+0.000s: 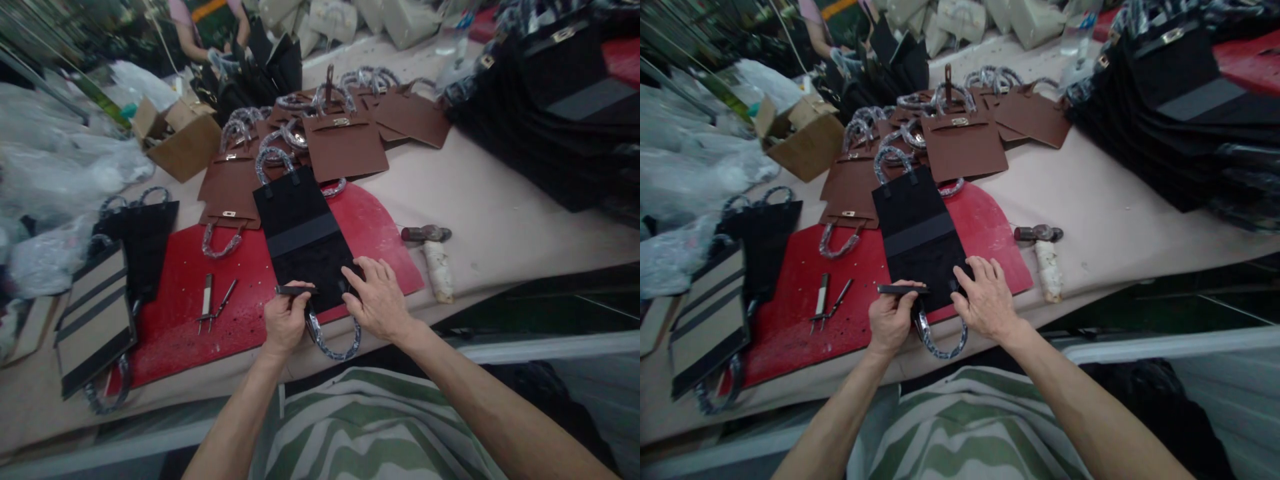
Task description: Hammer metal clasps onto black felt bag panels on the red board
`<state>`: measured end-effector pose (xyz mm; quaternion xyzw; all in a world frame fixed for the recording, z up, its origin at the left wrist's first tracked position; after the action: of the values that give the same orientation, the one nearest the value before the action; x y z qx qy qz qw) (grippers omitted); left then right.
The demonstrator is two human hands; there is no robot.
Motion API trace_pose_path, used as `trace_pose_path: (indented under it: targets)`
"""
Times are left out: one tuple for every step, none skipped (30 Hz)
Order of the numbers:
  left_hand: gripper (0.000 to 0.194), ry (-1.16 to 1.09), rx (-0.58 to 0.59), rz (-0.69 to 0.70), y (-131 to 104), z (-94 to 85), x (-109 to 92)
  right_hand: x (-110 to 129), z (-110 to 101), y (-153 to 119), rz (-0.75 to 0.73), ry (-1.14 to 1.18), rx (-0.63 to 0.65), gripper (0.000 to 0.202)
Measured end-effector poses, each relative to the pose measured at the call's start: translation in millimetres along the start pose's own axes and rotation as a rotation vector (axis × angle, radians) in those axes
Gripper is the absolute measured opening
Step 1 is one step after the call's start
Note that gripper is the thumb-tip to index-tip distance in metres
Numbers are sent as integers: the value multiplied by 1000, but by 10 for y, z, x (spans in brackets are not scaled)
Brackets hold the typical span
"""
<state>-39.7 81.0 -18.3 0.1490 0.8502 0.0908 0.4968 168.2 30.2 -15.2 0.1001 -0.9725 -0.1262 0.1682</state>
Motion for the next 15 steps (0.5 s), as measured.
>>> trace_pose_path:
  targets:
    - [11, -10, 20, 23, 10, 6, -14, 1, 0, -1, 0, -2, 2, 49]
    - [10, -11, 36, 52, 18, 13, -28, 2, 0, -2, 0, -4, 3, 49]
    - [10, -8, 43, 75, 24, 21, -40, 2, 0, -3, 0, -5, 3, 49]
    - [10, -5, 46, 89, 29, 29, -49, 2, 0, -3, 0, -6, 4, 49]
    - [10, 0, 48, 99, 32, 36, -55, 1, 1, -3, -1, -8, 3, 49]
    - [10, 6, 50, 107, 35, 42, -60, 1, 3, -2, -2, -9, 3, 49]
    - [10, 12, 50, 113, 36, 48, -63, 0, 5, 0, -2, -11, 2, 49]
    - [11, 18, 51, 121, 37, 52, -65, 0, 7, 1, -2, -13, 3, 49]
    - [11, 22, 52, 130, 39, 56, -67, -1, 9, 2, -2, -16, 4, 49]
    - [11, 26, 54, 139, 40, 59, -71, -2, 10, 3, -2, -18, 4, 49]
    - [10, 30, 57, 147, 43, 62, -75, -2, 12, 3, -2, -21, 3, 49]
    - [10, 35, 60, 153, 46, 64, -80, -3, 13, 2, -3, -23, 3, 49]
    - [10, 39, 61, 158, 49, 65, -86, -3, 13, 1, -3, -24, 1, 49]
    - [10, 44, 61, 161, 52, 67, -94, -3, 14, 0, -3, -25, 0, 49]
    - [10, 50, 60, 164, 54, 69, -103, -2, 14, -2, -3, -26, -1, 49]
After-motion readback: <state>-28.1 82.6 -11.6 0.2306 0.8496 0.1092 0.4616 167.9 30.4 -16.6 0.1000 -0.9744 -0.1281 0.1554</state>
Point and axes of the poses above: each hand's wrist, its own y-axis towards the middle knuckle, its own z-axis out of the palm, x = y × z, the point moved 1 cm from there along y, towards the middle knuckle, and after that the axes turned 6 degrees about -z, right-handed, at the moved point
